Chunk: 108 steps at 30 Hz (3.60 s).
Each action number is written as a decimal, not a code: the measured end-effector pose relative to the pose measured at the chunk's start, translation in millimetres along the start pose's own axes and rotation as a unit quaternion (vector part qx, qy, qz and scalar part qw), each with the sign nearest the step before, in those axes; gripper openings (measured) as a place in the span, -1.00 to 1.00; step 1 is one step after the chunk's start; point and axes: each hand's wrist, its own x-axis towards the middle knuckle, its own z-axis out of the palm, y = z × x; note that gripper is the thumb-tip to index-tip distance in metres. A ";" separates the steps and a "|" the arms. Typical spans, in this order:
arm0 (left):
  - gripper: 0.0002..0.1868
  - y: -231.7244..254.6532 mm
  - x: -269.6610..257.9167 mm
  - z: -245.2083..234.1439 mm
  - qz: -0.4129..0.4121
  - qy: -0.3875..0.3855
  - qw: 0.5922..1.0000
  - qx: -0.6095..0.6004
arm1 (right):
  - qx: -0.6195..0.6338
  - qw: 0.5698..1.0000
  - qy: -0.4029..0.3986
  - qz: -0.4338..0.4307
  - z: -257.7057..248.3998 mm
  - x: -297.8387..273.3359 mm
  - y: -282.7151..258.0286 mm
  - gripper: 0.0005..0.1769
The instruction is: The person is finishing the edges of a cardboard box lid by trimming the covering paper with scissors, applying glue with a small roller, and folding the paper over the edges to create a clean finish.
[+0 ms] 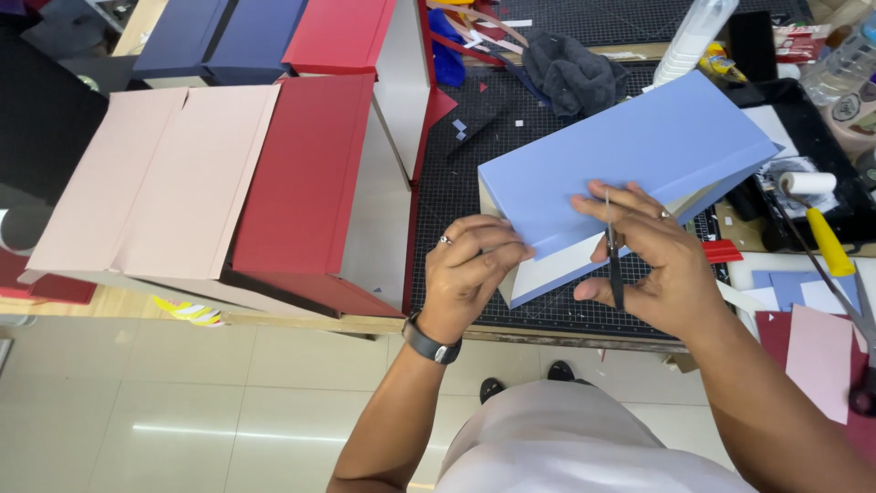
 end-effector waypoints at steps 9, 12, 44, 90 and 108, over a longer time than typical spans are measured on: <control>-0.40 0.0 -31.9 18.4 -0.122 0.096 0.988 0.005 | 0.042 0.999 0.007 -0.002 -6.1 -1.3 6.1 -0.64; -0.39 16.5 -6.2 30.4 -0.153 0.063 0.986 -0.007 | 0.043 0.999 -0.013 0.003 -11.0 0.7 6.0 -0.67; -0.63 -91.2 -29.9 95.2 -0.345 0.132 0.896 0.246 | -0.129 0.839 0.093 0.521 -105.8 -204.9 140.1 -0.33; -0.41 -208.5 -30.0 326.2 -0.113 -0.192 0.975 0.007 | -0.268 0.727 -0.065 0.630 -27.4 -148.3 244.4 -0.78; -0.08 -171.0 0.5 312.8 -0.587 -0.270 0.693 -0.321 | -0.429 0.791 -0.018 0.436 -10.2 -180.2 273.4 -0.87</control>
